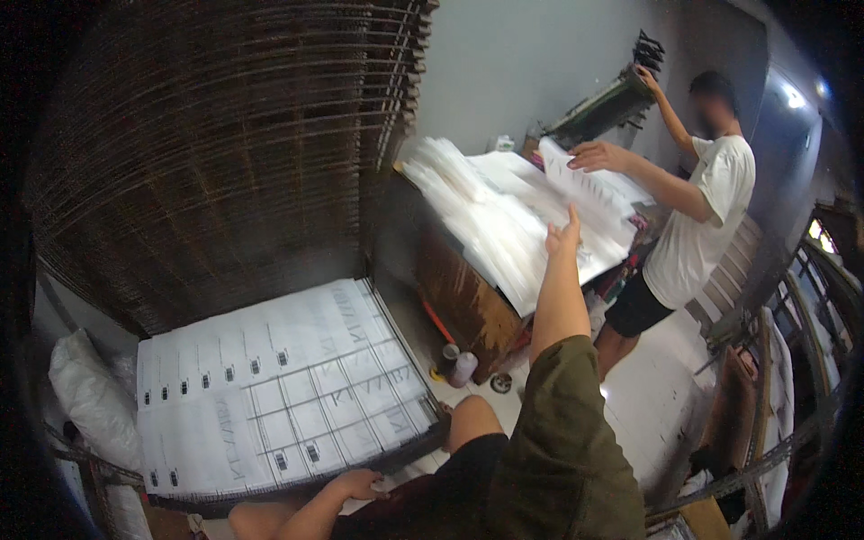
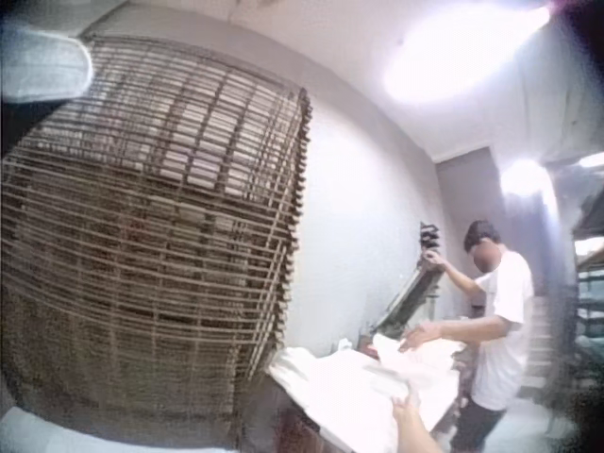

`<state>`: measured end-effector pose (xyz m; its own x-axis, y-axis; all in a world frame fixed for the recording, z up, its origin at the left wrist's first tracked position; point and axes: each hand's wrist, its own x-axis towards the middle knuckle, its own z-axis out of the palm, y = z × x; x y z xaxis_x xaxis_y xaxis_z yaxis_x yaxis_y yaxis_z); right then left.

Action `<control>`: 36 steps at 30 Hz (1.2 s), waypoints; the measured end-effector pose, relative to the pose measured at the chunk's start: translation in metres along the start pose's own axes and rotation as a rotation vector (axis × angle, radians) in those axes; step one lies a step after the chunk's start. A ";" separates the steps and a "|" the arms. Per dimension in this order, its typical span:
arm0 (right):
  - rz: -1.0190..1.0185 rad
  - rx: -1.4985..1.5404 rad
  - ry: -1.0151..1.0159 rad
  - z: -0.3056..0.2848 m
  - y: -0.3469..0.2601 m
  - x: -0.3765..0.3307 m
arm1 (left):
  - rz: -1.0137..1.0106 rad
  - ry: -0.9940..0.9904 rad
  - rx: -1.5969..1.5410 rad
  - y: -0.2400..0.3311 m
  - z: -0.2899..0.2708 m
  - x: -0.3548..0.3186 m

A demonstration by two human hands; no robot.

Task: The person sits on the floor and repeatedly picks up white paper sheets from a nearby table, then places them onto a large stack on a wire rack. The person handles the papers one at a time, aligning them before adding them to the stack.

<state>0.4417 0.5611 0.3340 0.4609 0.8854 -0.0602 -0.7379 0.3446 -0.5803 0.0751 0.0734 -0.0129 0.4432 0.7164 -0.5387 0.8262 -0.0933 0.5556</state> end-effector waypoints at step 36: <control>0.640 -0.694 -0.947 -0.062 0.133 -0.427 | -0.020 1.506 -0.339 0.133 -0.208 -0.133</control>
<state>0.1776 0.2098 0.2321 -0.5957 0.8012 -0.0563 -0.1622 -0.1887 -0.9685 0.0541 0.1093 0.2644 -0.4884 0.7457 0.4531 0.6198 -0.0690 0.7817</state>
